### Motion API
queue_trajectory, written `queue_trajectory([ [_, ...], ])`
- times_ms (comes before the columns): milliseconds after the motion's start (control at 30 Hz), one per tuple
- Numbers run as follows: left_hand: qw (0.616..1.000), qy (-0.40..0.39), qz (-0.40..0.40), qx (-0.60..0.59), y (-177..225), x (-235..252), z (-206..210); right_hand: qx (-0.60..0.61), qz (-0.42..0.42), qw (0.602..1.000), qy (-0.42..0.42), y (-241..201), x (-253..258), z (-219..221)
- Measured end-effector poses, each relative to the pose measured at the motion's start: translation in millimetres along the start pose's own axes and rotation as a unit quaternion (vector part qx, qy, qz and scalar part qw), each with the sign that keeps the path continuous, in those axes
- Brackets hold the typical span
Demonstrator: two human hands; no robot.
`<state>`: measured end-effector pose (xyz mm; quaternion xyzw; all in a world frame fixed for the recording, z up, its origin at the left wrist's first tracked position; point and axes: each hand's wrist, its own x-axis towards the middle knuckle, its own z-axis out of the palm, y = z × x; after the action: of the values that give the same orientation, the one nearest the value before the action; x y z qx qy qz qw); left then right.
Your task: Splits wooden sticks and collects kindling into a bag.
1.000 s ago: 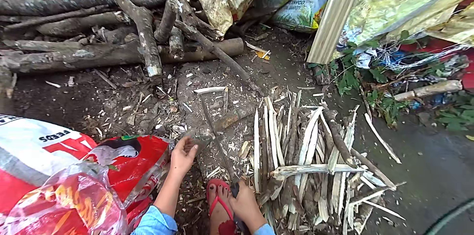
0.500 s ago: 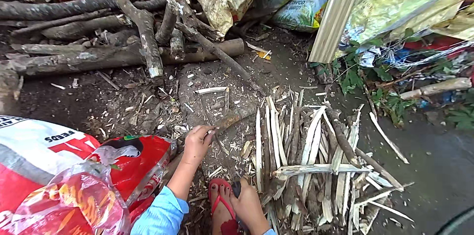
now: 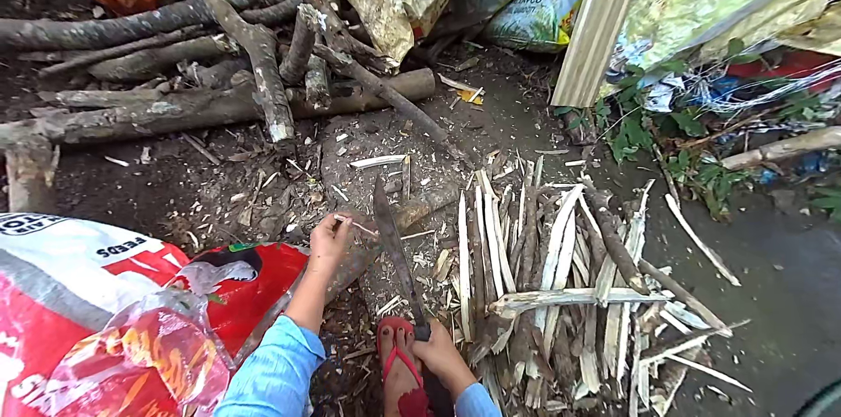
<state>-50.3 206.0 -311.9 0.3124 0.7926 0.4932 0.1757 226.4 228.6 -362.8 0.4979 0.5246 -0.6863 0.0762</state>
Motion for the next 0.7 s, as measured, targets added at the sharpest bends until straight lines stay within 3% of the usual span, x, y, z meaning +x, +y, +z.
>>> queue_trajectory([
  [133,0.999,-0.02,-0.005,-0.039,-0.5,-6.8,-1.8,0.129,0.005,0.991,-0.043,2.9,-3.7,-1.6],
  [333,0.998,-0.044,-0.004,-0.038,-4.5,-14.9,12.8,-0.051,-0.026,0.998,0.028,6.1,-16.7,-4.0],
  [700,0.996,-0.062,-0.06,-0.03,1.6,-8.4,12.5,-0.095,0.001,0.992,0.083,17.9,-35.6,-10.4],
])
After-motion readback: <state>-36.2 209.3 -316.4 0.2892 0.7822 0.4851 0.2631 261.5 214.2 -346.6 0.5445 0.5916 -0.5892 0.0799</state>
